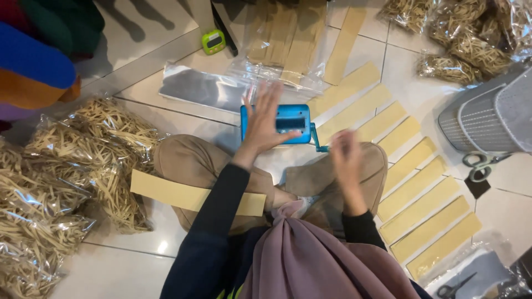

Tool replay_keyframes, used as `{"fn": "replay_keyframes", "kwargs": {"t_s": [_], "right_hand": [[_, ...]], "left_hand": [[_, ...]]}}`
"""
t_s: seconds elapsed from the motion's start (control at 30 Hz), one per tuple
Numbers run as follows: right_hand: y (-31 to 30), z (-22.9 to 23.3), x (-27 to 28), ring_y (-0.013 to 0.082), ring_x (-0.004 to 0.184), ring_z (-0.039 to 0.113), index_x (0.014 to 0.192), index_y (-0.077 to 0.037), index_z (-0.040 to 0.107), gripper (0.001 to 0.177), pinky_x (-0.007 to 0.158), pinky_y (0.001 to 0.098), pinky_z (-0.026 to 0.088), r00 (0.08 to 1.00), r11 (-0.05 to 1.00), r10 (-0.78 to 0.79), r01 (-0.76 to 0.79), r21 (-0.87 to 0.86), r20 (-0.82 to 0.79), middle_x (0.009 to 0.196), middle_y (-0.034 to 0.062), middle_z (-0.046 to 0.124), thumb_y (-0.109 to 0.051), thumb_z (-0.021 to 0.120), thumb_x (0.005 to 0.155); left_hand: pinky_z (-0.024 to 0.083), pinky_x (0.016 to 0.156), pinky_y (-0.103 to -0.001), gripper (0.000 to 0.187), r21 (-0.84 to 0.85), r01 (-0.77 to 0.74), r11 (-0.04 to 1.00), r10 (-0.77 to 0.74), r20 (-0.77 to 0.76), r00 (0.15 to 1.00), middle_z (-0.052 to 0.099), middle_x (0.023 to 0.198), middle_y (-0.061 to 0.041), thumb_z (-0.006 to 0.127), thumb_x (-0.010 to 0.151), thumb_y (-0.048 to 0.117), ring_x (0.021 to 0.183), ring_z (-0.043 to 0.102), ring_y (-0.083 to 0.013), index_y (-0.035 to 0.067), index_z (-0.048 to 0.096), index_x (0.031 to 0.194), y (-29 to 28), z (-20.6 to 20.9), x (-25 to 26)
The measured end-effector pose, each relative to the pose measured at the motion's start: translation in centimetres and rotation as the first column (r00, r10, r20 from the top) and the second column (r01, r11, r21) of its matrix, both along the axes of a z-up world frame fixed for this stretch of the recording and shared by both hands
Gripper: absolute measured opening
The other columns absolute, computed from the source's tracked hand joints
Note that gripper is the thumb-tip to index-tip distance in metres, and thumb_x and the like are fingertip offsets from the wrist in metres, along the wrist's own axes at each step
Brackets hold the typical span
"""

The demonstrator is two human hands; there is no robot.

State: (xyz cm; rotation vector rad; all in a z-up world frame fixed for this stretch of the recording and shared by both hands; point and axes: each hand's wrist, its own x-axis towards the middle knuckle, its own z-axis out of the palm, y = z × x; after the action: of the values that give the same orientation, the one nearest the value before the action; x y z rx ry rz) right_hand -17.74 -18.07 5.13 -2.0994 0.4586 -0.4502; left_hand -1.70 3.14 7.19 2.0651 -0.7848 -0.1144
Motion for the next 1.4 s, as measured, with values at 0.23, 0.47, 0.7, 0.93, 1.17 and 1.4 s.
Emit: {"fn": "replay_keyframes", "kwargs": {"t_s": [0.23, 0.47, 0.7, 0.93, 1.17, 1.4], "right_hand": [[15.0, -1.0, 0.7, 0.0395, 0.097, 0.072, 0.113, -0.009, 0.069, 0.053, 0.087, 0.0487, 0.057, 0.735, 0.741, 0.669, -0.670, 0.034, -0.111, 0.096, 0.0138, 0.073, -0.046, 0.086, 0.079], [17.7, -4.3, 1.0, 0.0401, 0.075, 0.071, 0.083, -0.007, 0.071, 0.033, 0.067, 0.0440, 0.052, 0.542, 0.617, 0.765, -0.772, 0.155, -0.347, 0.073, 0.0148, 0.071, -0.039, 0.074, 0.092], [15.4, 1.6, 3.2, 0.0415, 0.083, 0.070, 0.095, -0.001, 0.078, 0.025, 0.076, 0.0477, 0.056, 0.415, 0.472, 0.860, -0.868, 0.153, -0.298, 0.091, 0.0193, 0.072, -0.019, 0.062, 0.101], [7.0, -3.2, 8.7, 0.0282, 0.100, 0.069, 0.093, -0.001, 0.074, 0.022, 0.099, 0.0423, 0.051, 0.834, 0.781, 0.487, -0.549, 0.297, 0.260, 0.097, 0.0162, 0.074, 0.008, 0.058, 0.080], [4.4, -3.6, 12.2, 0.0111, 0.094, 0.066, 0.112, -0.009, 0.071, 0.012, 0.090, 0.0305, 0.054, 0.928, 0.873, 0.164, -0.294, 0.388, 0.334, 0.095, 0.0011, 0.072, -0.007, 0.069, 0.100], [4.3, -6.4, 12.1, 0.0153, 0.099, 0.068, 0.115, -0.007, 0.073, 0.015, 0.090, 0.0355, 0.056, 0.940, 0.881, 0.160, -0.274, 0.385, 0.301, 0.099, 0.0070, 0.075, -0.008, 0.069, 0.100]], "left_hand": [[0.022, 0.127, -0.053, 0.068, -0.526, -0.302, 0.795, 0.465, 0.210, 0.860, 0.054, 0.140, -0.018, 0.060, 0.099, 0.048, 0.139, 0.045, -0.0332, -0.001, 0.042, 0.143, 12.0, 3.4, -5.8], [0.026, 0.120, -0.052, 0.060, -0.633, -0.599, 0.490, 0.771, -0.007, 0.637, 0.048, 0.135, -0.023, 0.055, 0.098, 0.032, 0.124, 0.056, -0.0393, -0.006, 0.038, 0.142, 20.2, -0.9, -12.3], [0.030, 0.117, -0.049, 0.051, -0.592, -0.619, 0.516, 0.749, -0.038, 0.662, 0.059, 0.122, -0.021, 0.056, 0.098, 0.033, 0.122, 0.057, -0.0343, -0.004, 0.052, 0.134, 16.3, 0.4, -11.1], [0.029, 0.119, -0.044, 0.050, -0.589, -0.385, 0.711, 0.519, 0.069, 0.852, 0.053, 0.131, -0.013, 0.064, 0.097, 0.020, 0.132, 0.048, -0.0294, -0.001, 0.048, 0.140, 10.2, 4.2, -5.9], [0.035, 0.109, -0.062, 0.071, -0.138, -0.253, 0.958, 0.258, 0.019, 0.966, 0.060, 0.128, -0.023, 0.085, 0.078, 0.028, 0.127, 0.051, -0.0471, 0.005, 0.055, 0.138, 2.8, -3.0, 0.9], [0.023, 0.121, -0.060, 0.086, 0.135, -0.063, 0.989, 0.076, -0.096, 0.992, 0.061, 0.139, -0.017, 0.086, 0.075, 0.052, 0.141, 0.046, -0.0356, 0.007, 0.054, 0.140, -0.7, -7.1, 3.9]]}}
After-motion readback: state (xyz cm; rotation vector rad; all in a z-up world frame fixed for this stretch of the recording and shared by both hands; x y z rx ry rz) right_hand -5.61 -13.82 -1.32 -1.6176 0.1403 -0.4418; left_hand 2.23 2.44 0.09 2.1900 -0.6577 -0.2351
